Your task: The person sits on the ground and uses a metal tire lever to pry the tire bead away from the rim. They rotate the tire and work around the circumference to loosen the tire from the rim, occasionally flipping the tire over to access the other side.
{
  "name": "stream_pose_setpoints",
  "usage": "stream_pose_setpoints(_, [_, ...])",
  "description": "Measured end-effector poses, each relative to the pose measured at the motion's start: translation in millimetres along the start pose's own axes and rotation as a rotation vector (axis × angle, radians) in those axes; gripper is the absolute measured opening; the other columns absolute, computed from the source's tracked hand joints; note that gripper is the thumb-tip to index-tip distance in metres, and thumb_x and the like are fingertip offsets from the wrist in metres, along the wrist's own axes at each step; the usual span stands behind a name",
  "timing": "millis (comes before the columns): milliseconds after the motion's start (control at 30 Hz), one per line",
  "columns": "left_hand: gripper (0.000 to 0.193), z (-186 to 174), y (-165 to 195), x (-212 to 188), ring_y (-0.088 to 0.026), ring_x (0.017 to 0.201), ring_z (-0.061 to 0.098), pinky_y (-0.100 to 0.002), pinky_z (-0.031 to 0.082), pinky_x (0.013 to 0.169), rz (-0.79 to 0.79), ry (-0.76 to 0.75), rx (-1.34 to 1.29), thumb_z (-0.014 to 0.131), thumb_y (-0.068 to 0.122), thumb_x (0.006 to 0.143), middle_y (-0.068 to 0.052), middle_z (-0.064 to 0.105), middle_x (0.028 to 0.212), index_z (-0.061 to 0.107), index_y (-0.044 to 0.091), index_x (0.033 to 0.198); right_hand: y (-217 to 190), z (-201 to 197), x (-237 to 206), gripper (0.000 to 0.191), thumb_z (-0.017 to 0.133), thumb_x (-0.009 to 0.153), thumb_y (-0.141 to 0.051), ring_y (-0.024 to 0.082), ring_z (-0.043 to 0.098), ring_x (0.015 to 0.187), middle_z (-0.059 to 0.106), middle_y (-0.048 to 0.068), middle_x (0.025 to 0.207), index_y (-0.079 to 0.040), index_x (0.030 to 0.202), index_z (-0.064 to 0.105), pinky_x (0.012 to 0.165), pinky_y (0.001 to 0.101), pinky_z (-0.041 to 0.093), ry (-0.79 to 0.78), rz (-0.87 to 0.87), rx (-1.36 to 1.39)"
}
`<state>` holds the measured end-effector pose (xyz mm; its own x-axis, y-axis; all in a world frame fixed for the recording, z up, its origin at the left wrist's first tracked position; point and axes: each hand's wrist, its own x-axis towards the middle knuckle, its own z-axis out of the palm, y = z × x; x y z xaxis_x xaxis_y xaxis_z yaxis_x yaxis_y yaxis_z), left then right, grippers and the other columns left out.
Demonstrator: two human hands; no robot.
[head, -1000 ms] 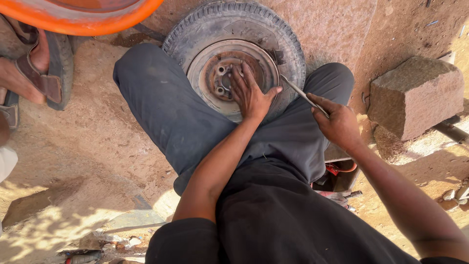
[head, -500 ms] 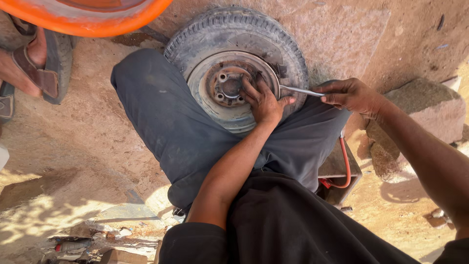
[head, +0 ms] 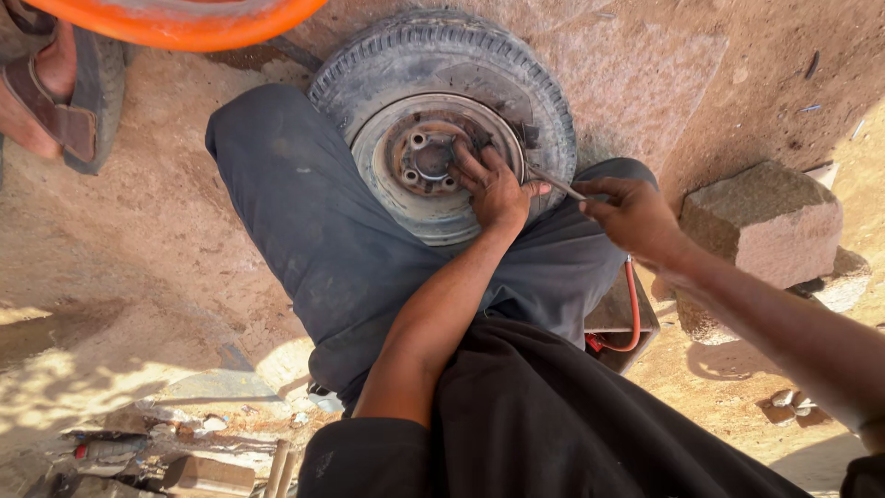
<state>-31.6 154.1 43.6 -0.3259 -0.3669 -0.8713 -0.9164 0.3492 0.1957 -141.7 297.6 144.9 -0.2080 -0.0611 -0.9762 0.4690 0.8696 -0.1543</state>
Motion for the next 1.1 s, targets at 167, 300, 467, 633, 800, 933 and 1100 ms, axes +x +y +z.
stream_pose_setpoints(167, [0.108,-7,-3,-11,-0.061,0.15,0.001,-0.055,0.051,0.104,0.056,0.047,0.003,0.097,0.04,0.065,-0.022,-0.005,0.164,0.027,0.003,0.14,18,87,-39,0.042,0.066,0.096,-0.013,0.005,0.045,0.061,0.062,-0.002,0.074,-0.006,0.138,0.064,0.053,0.0256,0.041,0.258,-0.137,0.176])
stream_pose_setpoints(300, [0.109,-3,-15,-12,-0.06,0.15,0.001,-0.056,0.052,0.102,0.055,-0.005,-0.051,0.096,0.043,0.065,-0.02,-0.006,0.164,0.027,0.005,0.141,36,129,-57,0.048,0.064,0.098,-0.012,0.003,0.039,0.062,0.05,-0.006,0.071,-0.008,0.145,0.061,0.053,0.023,0.036,0.35,-0.226,0.345])
stream_pose_setpoints(467, [0.109,13,-39,-16,-0.061,0.15,0.003,-0.057,0.051,0.102,0.16,0.054,-0.035,0.095,0.045,0.066,-0.018,-0.011,0.168,0.032,0.006,0.146,64,115,-91,0.046,0.063,0.098,-0.014,0.003,0.04,0.058,0.051,-0.007,0.069,-0.012,0.144,0.063,0.048,0.0218,0.034,0.304,-0.118,0.446])
stream_pose_setpoints(633, [0.112,8,-62,-28,-0.055,0.15,0.004,-0.059,0.042,0.112,0.268,0.004,0.09,0.099,0.047,0.059,-0.015,-0.015,0.166,0.038,0.01,0.145,73,102,-91,0.042,0.063,0.099,-0.017,0.006,0.035,0.053,0.048,-0.006,0.067,-0.015,0.14,0.067,0.043,0.0244,0.028,0.133,-0.004,0.466])
stream_pose_setpoints(800, [0.103,10,-53,-30,-0.053,0.155,-0.002,-0.062,0.044,0.109,0.2,-0.019,0.082,0.095,0.041,0.065,-0.01,-0.015,0.169,0.039,0.009,0.145,89,58,-28,0.04,0.068,0.096,-0.016,0.005,0.043,0.056,0.057,-0.004,0.069,-0.013,0.135,0.07,0.045,0.0228,0.031,0.016,-0.097,0.257])
stream_pose_setpoints(933, [0.107,21,-39,-28,-0.058,0.152,-0.006,-0.075,0.037,0.106,0.142,-0.025,0.097,0.094,0.037,0.069,-0.011,-0.018,0.168,0.032,0.006,0.15,90,0,26,0.038,0.072,0.093,-0.016,0.008,0.043,0.056,0.055,0.0,0.067,-0.009,0.13,0.074,0.046,0.025,0.029,-0.224,-0.067,0.275])
stream_pose_setpoints(1100, [0.11,17,-33,-25,-0.062,0.15,-0.008,-0.08,0.035,0.103,0.14,-0.047,0.144,0.093,0.035,0.073,-0.015,-0.022,0.167,0.026,-0.002,0.151,80,19,18,0.035,0.073,0.092,-0.013,0.009,0.051,0.062,0.065,0.0,0.073,-0.005,0.125,0.074,0.055,0.0243,0.042,-0.125,-0.074,0.213])
